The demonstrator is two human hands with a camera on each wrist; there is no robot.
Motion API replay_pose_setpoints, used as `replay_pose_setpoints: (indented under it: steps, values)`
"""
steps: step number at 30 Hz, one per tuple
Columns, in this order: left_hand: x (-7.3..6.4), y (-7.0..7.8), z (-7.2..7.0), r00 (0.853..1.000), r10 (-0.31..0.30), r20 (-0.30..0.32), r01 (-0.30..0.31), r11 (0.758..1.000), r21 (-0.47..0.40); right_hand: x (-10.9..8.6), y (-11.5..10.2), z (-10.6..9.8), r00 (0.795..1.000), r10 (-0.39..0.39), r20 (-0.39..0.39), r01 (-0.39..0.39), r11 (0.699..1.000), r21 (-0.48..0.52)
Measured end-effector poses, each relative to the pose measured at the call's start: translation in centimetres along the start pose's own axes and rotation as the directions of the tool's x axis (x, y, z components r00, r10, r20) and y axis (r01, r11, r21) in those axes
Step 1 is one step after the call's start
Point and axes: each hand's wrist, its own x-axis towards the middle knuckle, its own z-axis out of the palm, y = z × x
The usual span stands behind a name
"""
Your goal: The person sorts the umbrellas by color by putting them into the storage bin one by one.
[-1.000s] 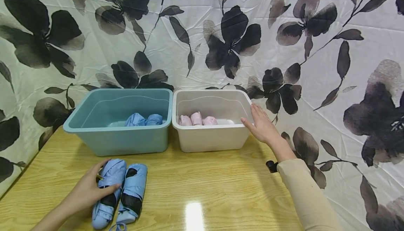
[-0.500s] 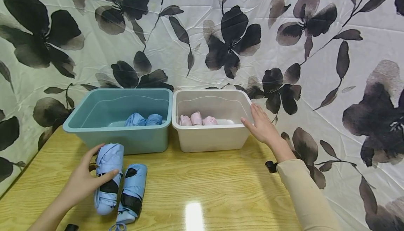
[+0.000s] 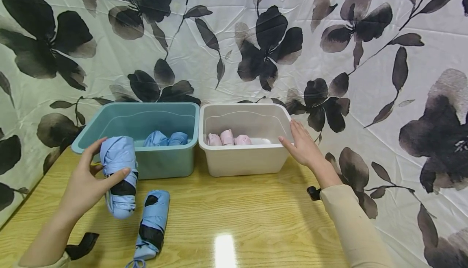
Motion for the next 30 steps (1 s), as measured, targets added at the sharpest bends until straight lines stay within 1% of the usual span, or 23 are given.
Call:
replay_pose_setpoints:
  steps: [3,7,10,13,17,21,25,27,30]
  values:
    - [1.3,0.8,-0.6,0.999,0.015,-0.034,-0.016,1.000,-0.026,0.0,0.2,0.0,1.000,-0.001,-0.007,0.001,1.000,0.005]
    - [3.3,1.7,-1.3,0.996,0.024,-0.089,-0.027,0.999,-0.037,0.0,0.4,0.0,1.000,-0.003,-0.022,0.003,1.000,0.009]
    - [5.1,2.1,-1.7,0.993,0.016,-0.118,-0.019,1.000,-0.025,0.0,0.5,0.0,1.000,-0.002,-0.029,0.003,1.000,0.010]
    - [6.8,2.1,-2.1,0.992,0.004,-0.128,-0.006,1.000,-0.013,0.0,0.5,0.1,1.000,-0.005,-0.030,0.005,1.000,0.014]
    - [8.9,1.7,-2.4,0.993,0.004,-0.117,-0.002,1.000,0.019,-0.1,0.4,0.3,1.000,-0.004,-0.027,0.004,1.000,0.021]
    - [11.0,1.1,-2.3,0.997,0.010,-0.082,-0.005,0.999,0.054,-0.3,0.4,0.3,1.000,0.003,-0.029,-0.002,1.000,0.019]
    - [13.0,0.5,-2.2,0.999,-0.024,-0.037,0.026,0.998,0.050,-0.2,0.3,0.1,1.000,0.010,-0.015,-0.010,1.000,0.015]
    - [14.0,0.2,-2.1,0.999,-0.043,-0.020,0.044,0.998,0.039,-0.2,0.2,0.0,1.000,0.012,-0.003,-0.012,1.000,0.013]
    - [15.5,-0.5,-2.2,0.998,-0.065,-0.004,0.065,0.997,0.047,0.0,0.0,-0.1,1.000,0.012,0.009,-0.012,1.000,0.010]
